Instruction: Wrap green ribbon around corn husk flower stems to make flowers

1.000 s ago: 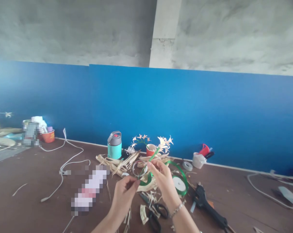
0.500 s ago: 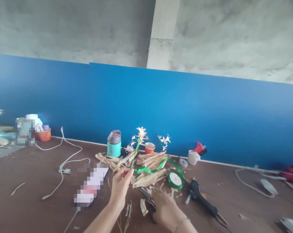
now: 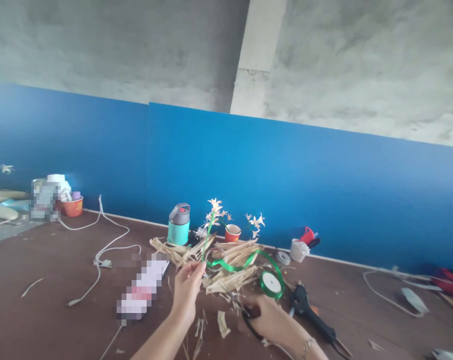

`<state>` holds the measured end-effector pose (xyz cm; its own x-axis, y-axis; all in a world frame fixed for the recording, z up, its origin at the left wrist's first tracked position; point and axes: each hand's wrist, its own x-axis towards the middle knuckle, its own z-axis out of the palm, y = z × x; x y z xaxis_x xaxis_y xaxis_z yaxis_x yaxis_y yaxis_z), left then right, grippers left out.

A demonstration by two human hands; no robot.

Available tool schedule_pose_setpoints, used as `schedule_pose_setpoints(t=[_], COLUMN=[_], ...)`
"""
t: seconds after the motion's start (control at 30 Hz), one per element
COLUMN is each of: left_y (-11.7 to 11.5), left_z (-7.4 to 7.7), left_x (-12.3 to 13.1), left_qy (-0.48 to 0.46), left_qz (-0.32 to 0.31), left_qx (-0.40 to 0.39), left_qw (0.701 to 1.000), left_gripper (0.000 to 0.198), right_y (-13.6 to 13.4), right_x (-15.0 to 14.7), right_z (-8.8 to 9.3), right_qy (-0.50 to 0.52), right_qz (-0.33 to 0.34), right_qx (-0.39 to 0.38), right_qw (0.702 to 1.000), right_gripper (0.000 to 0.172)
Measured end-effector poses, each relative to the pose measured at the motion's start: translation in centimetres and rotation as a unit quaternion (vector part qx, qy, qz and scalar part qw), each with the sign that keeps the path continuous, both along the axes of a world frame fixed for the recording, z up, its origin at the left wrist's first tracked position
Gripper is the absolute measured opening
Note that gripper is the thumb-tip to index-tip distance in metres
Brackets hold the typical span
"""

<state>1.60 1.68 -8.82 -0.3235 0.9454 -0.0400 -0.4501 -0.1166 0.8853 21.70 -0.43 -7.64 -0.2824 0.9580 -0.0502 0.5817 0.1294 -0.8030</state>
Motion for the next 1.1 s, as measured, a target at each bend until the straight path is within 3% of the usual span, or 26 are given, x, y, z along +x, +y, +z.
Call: schedule_pose_setpoints(t=[0.07, 0.1, 0.2, 0.3, 0.43, 0.53, 0.83, 1.1], left_y=[0.0, 0.0, -0.1, -0.2, -0.6, -0.7, -0.9, -0.7], left_z=[-0.1, -0.2, -0.4, -0.4, -0.3, -0.3, -0.1, 0.2], left_x=[0.1, 0.2, 0.4, 0.6, 1.1, 1.5, 1.6, 1.2], left_qy=[-0.013, -0.019, -0.033, -0.040, -0.039, -0.030, -0.016, -0.036], left_qz=[-0.003, -0.005, -0.014, -0.033, -0.077, -0.117, -0.200, -0.161], left_qx=[-0.003, -0.004, -0.009, -0.017, -0.021, -0.023, -0.049, -0.034], left_qw=[1.000, 1.000, 0.999, 0.999, 0.996, 0.992, 0.978, 0.986], left_gripper=[0.038, 0.038, 0.037, 0.036, 0.038, 0.040, 0.040, 0.042], right_y=[-0.3, -0.5, -0.7, 0.0, 1.9, 3.0, 3.2, 3.2], right_x=[-0.7, -1.2, -3.1, -4.9, -6.9, -7.9, -8.1, -6.9], right_z=[-0.4, -0.6, -0.6, 0.3, 2.3, 2.8, 2.3, 2.5], right_qy=[0.082, 0.144, 0.326, 0.374, 0.418, 0.419, 0.397, 0.344], right_qz=[-0.001, -0.019, -0.076, -0.179, -0.185, -0.164, -0.128, -0.070], right_qx=[-0.073, -0.103, -0.143, -0.036, 0.089, 0.100, 0.113, 0.008], right_qw=[0.994, 0.984, 0.931, 0.909, 0.885, 0.887, 0.902, 0.936], right_gripper=[0.012, 0.020, 0.031, 0.037, 0.036, 0.031, 0.024, 0.028])
